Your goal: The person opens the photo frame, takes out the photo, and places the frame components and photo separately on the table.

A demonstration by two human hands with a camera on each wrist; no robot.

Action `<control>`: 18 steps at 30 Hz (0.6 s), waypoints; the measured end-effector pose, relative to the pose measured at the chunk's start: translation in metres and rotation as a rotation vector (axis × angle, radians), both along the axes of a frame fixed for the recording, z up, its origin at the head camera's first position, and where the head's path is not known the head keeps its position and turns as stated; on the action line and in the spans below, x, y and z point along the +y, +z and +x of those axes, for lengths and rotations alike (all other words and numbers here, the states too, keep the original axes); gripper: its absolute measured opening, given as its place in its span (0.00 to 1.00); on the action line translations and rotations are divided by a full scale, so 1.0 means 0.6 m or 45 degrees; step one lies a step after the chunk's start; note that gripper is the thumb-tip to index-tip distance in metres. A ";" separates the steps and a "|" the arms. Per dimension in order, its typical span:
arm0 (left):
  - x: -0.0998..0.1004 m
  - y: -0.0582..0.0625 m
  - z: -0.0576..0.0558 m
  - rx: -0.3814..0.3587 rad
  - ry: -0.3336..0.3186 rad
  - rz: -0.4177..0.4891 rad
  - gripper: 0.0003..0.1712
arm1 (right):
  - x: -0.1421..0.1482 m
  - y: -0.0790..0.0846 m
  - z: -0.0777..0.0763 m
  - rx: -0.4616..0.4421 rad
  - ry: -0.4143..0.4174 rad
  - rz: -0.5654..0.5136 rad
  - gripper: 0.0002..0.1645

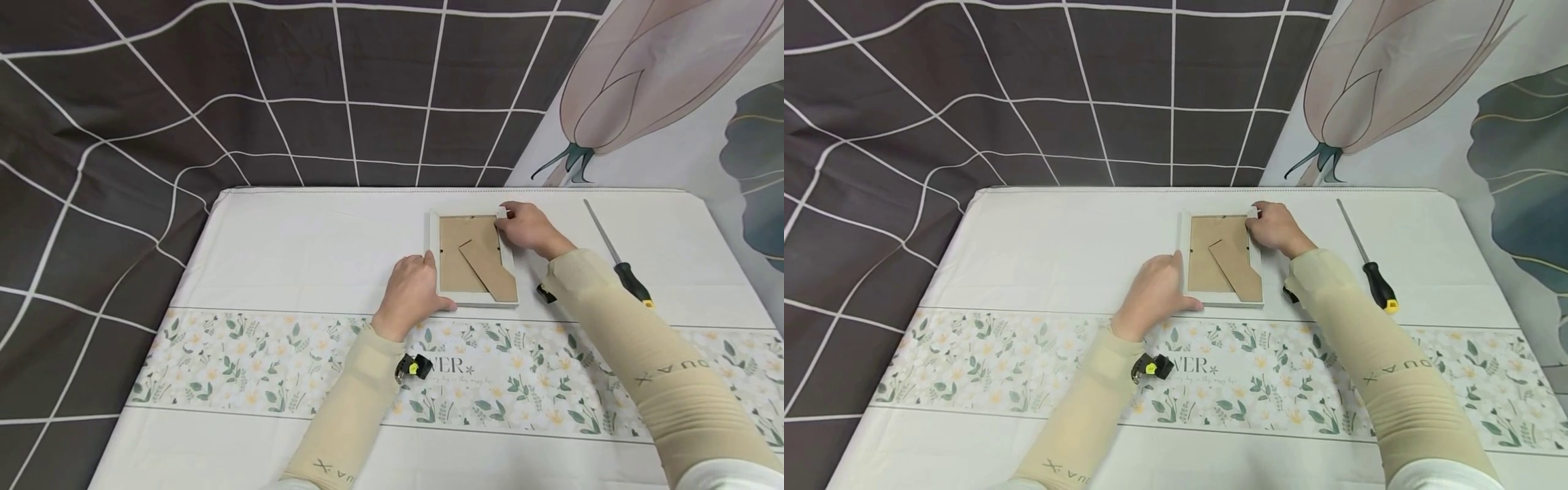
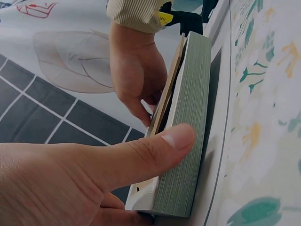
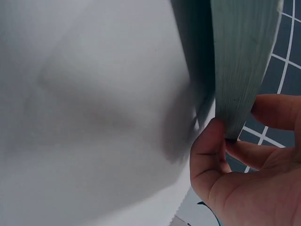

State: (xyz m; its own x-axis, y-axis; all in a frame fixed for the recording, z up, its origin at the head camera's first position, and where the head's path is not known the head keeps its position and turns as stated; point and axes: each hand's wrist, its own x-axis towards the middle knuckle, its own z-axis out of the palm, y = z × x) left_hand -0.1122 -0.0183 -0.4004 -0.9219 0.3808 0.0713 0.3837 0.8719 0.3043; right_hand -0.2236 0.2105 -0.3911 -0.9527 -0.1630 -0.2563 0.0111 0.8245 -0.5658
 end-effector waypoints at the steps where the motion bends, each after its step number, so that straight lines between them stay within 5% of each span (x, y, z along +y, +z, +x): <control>1: 0.001 -0.001 0.000 0.004 0.002 -0.007 0.61 | -0.001 0.000 0.000 -0.008 0.002 0.004 0.29; 18: 0.006 -0.006 0.002 0.061 0.013 -0.016 0.61 | -0.003 -0.004 0.002 -0.056 0.022 0.011 0.31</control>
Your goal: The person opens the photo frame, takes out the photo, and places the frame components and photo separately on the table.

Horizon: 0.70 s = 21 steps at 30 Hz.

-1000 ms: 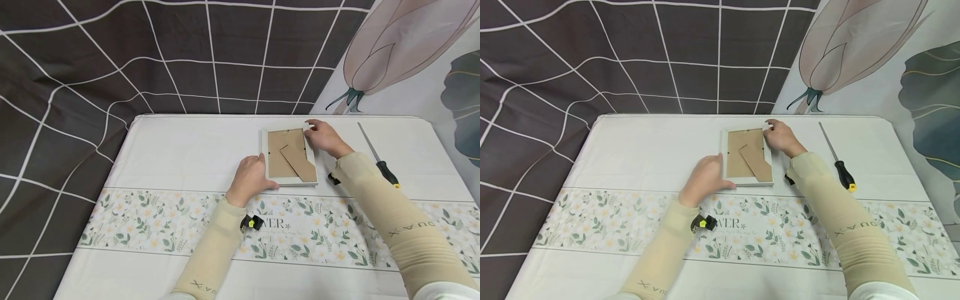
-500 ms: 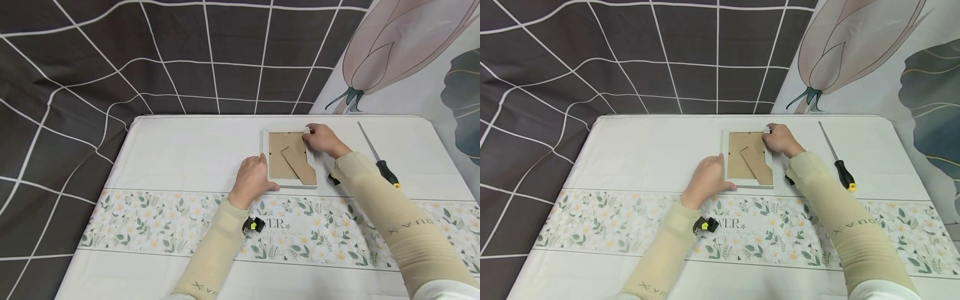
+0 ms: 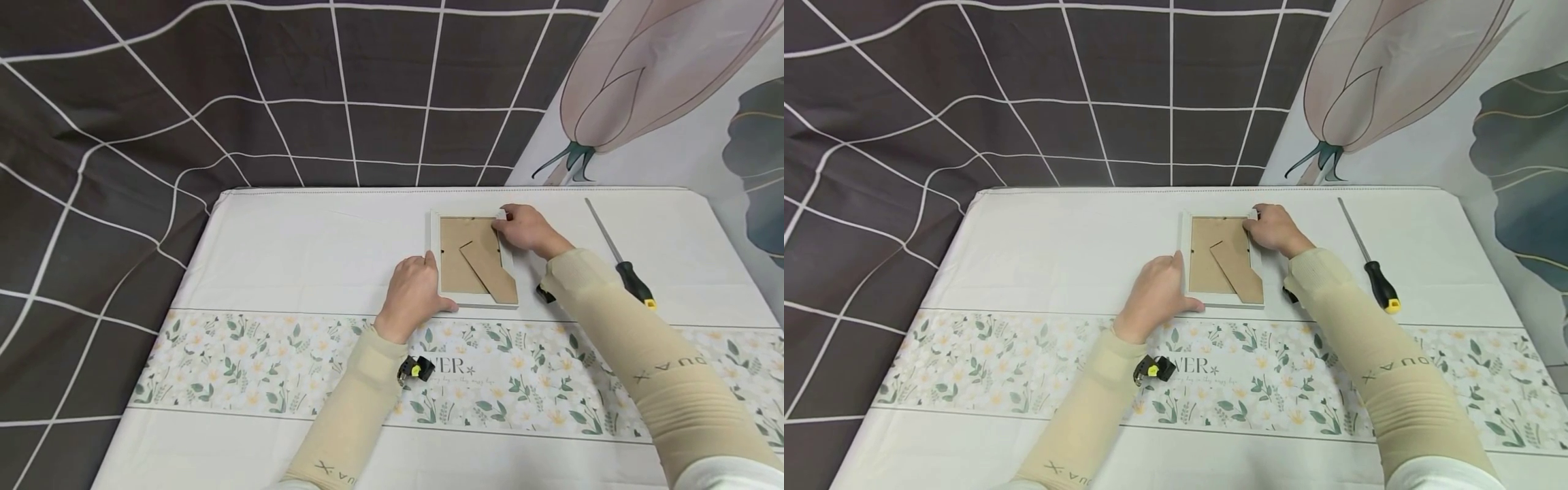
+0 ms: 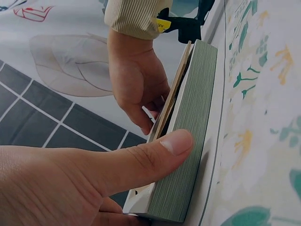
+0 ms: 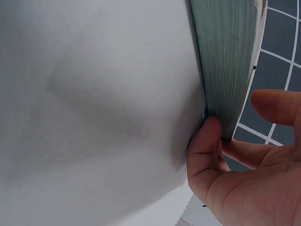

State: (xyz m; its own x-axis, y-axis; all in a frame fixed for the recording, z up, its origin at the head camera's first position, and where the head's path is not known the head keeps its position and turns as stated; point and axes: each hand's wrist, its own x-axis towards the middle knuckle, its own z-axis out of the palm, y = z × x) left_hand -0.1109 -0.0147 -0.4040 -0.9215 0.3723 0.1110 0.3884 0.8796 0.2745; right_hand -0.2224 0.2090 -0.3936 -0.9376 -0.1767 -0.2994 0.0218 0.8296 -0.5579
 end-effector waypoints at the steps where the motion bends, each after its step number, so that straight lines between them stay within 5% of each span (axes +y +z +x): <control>1: 0.000 0.000 0.001 -0.001 0.003 0.001 0.61 | 0.000 0.000 0.000 -0.004 -0.002 0.003 0.31; 11: 0.002 0.006 0.005 -0.027 0.017 -0.013 0.61 | 0.005 0.004 -0.001 -0.025 0.024 0.023 0.37; 13: 0.000 0.005 0.004 -0.040 0.009 -0.025 0.62 | 0.008 0.006 0.001 -0.003 0.031 0.011 0.31; 17: -0.009 0.003 -0.002 -0.120 0.007 0.018 0.65 | 0.019 0.009 0.011 0.054 0.069 -0.007 0.20; 21: -0.021 0.006 -0.014 -0.230 0.029 0.143 0.67 | 0.042 0.024 0.031 0.028 0.121 0.023 0.29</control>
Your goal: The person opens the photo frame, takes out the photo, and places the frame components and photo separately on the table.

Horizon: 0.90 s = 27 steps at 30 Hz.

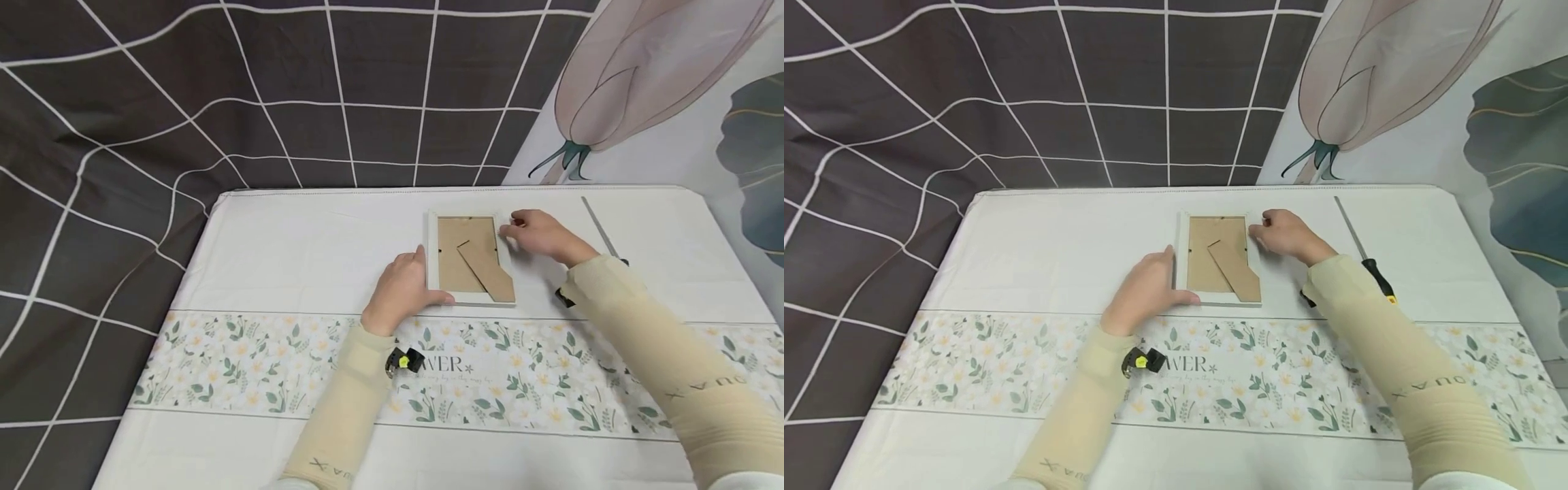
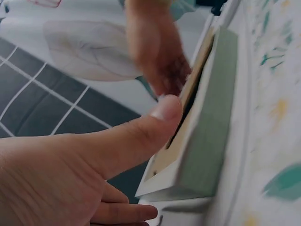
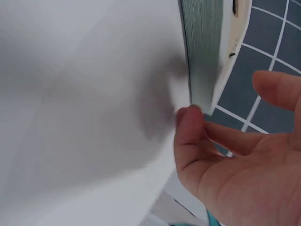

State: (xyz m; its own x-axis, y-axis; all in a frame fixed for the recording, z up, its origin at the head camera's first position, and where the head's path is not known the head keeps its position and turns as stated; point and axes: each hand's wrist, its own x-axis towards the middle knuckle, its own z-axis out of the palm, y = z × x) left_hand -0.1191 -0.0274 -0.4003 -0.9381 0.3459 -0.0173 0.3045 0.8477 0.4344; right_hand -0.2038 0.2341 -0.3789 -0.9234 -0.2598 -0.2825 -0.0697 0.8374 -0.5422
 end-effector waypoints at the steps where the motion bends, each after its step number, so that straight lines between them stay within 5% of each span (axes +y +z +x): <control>1: -0.004 0.002 -0.005 -0.022 0.003 0.023 0.68 | 0.006 0.006 0.006 -0.008 0.013 0.014 0.34; 8: -0.027 0.026 -0.061 -0.119 -0.137 0.145 0.73 | 0.065 0.038 0.065 0.144 0.083 0.244 0.41; 15: -0.036 0.026 -0.110 -0.178 -0.310 0.114 0.77 | 0.143 0.030 0.132 0.210 -0.022 0.349 0.44; 27: -0.017 0.019 -0.160 -0.248 -0.444 -0.066 0.81 | 0.217 -0.006 0.203 0.065 -0.183 0.456 0.58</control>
State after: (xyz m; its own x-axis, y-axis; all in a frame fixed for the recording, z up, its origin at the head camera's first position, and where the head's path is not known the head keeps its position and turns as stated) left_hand -0.2150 -0.0375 -0.3890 -0.7422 0.6369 -0.2088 0.4941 0.7304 0.4716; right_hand -0.0819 0.3643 -0.3826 -0.9585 -0.0197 -0.2846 0.0430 0.9762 -0.2125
